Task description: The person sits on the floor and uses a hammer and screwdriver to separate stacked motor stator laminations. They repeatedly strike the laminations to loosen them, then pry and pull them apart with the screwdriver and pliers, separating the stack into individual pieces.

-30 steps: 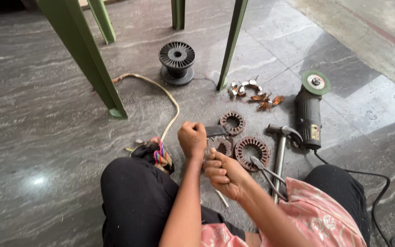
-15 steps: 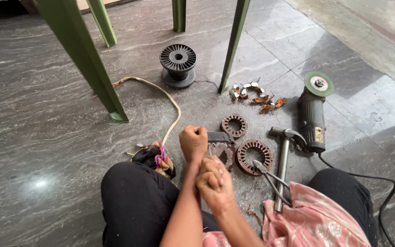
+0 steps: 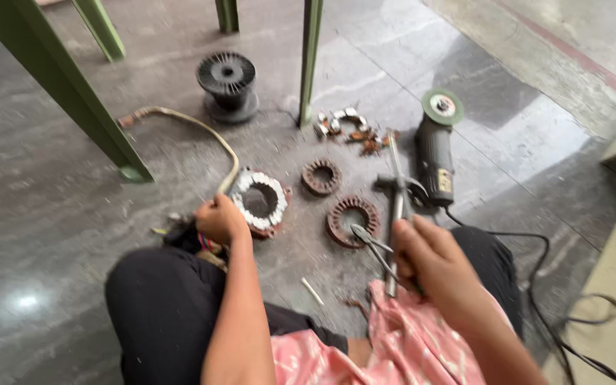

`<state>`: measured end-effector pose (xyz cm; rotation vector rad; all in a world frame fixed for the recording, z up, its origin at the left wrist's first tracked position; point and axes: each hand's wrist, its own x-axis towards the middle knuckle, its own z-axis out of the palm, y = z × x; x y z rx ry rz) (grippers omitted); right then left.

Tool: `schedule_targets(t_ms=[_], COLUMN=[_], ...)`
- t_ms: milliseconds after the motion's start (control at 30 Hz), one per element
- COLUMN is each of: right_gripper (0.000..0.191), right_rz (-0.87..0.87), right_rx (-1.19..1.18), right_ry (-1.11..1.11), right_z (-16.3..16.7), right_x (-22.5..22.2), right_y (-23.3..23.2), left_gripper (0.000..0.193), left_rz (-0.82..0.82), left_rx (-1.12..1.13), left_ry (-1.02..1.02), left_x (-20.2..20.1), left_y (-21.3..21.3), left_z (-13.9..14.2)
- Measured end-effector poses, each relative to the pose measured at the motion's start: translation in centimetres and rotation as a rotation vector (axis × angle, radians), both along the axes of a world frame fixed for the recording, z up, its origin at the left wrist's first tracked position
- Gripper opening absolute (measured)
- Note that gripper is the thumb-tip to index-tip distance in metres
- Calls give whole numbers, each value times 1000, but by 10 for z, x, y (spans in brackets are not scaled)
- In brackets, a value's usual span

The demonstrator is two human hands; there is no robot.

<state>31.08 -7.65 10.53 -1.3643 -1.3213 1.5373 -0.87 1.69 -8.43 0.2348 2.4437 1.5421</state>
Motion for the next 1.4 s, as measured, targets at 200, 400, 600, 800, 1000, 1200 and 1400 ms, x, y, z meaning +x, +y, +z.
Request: schedule_targets(t_ms=[200,400,600,800,1000,1200,1400], right_gripper=[34,40,26,34,32,59,71], right_rz=[-5,102,-15,112,81,-61,110], right_rx=[-168,-47,146,110,210,390,205], right_ry=[-123,-239,-16,14,-203,-905,-1080], right_z=[-30,-104,-144,-155,-177,-152,-169], right_x=[-19,-58,-98,-119,-107,-34,4], right_y=[31,86,125,115,100,79,44], left_gripper=[26,14,9,10,24,24,29], left_rz=[-55,-335,-597,-742,-813,-795,-725], left_rx=[166,383,436,557,559,632,594], left_ry=[263,433,540,403,-68,-75,-29], left_x=[0,26,33,27,18,20,22], left_y=[1,-6,-24,-34,-34,-33,-30], left_z=[0,15,38,33,14,1,2])
